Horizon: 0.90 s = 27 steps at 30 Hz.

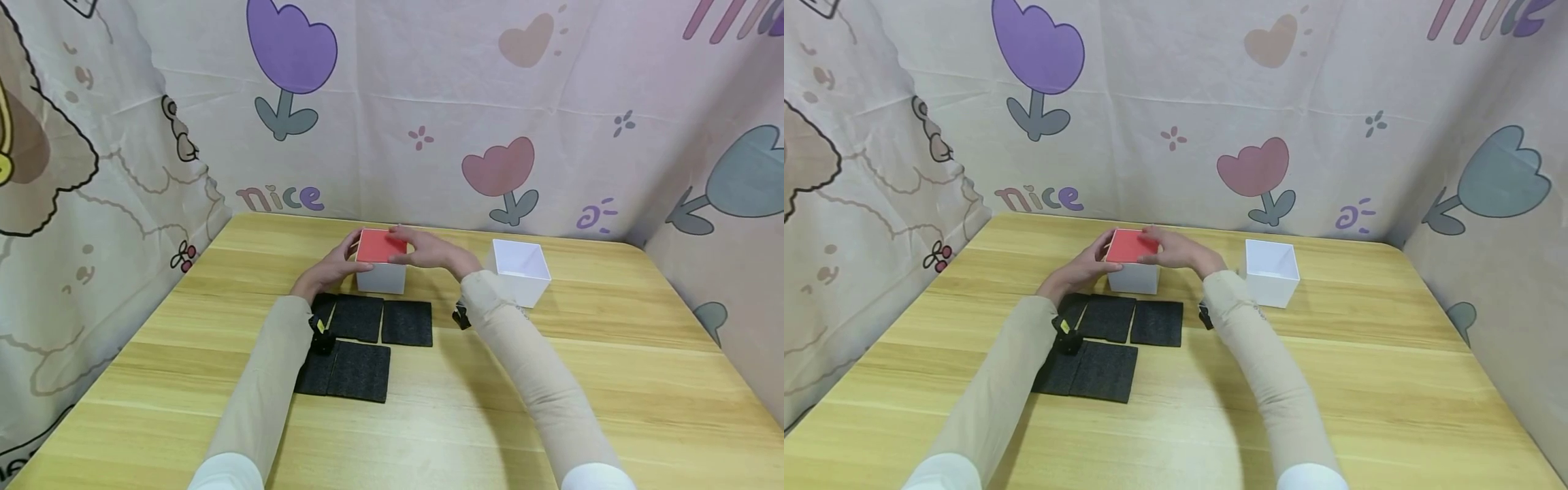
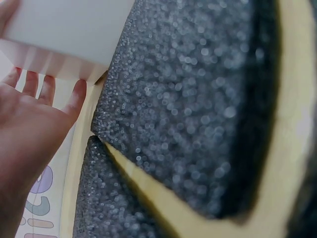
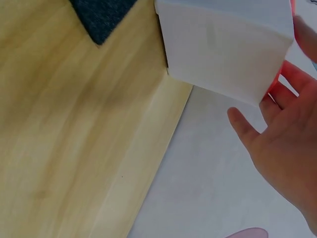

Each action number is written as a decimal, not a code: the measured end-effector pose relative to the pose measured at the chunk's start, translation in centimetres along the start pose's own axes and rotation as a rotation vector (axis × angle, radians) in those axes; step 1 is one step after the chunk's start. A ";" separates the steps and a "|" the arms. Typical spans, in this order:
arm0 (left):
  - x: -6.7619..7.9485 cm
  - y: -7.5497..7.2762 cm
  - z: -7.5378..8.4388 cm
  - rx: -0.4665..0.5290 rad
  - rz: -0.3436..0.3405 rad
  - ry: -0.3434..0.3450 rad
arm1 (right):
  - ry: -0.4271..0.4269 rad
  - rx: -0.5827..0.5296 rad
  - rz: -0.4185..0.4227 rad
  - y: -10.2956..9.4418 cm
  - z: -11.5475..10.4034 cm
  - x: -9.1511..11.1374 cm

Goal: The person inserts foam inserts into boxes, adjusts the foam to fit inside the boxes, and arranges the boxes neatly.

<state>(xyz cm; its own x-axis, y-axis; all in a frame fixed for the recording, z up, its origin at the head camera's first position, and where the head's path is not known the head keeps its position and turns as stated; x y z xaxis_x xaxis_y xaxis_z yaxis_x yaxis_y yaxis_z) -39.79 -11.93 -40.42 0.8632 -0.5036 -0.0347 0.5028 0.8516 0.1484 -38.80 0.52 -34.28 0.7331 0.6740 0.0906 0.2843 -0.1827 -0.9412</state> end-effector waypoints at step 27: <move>0.1 0.0 0.0 -0.005 0.010 -0.008 | 0.025 0.169 0.100 -1.1 -1.7 -0.6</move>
<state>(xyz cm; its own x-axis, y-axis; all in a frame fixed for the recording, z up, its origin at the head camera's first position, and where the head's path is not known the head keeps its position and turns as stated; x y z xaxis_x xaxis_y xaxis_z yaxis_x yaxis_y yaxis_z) -39.76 -11.99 -40.44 0.8679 -0.4962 -0.0249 0.4943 0.8574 0.1435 -38.49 -0.92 -32.79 0.7685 0.6399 -0.0004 0.1026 -0.1238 -0.9870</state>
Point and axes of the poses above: each hand's wrist, its own x-axis away from the middle knuckle, its own y-axis out of the palm, z = x × y, the point moved 10 cm from there along -x, towards the middle knuckle, and after that the axes turned 15 degrees about x, right-handed, at the moved point
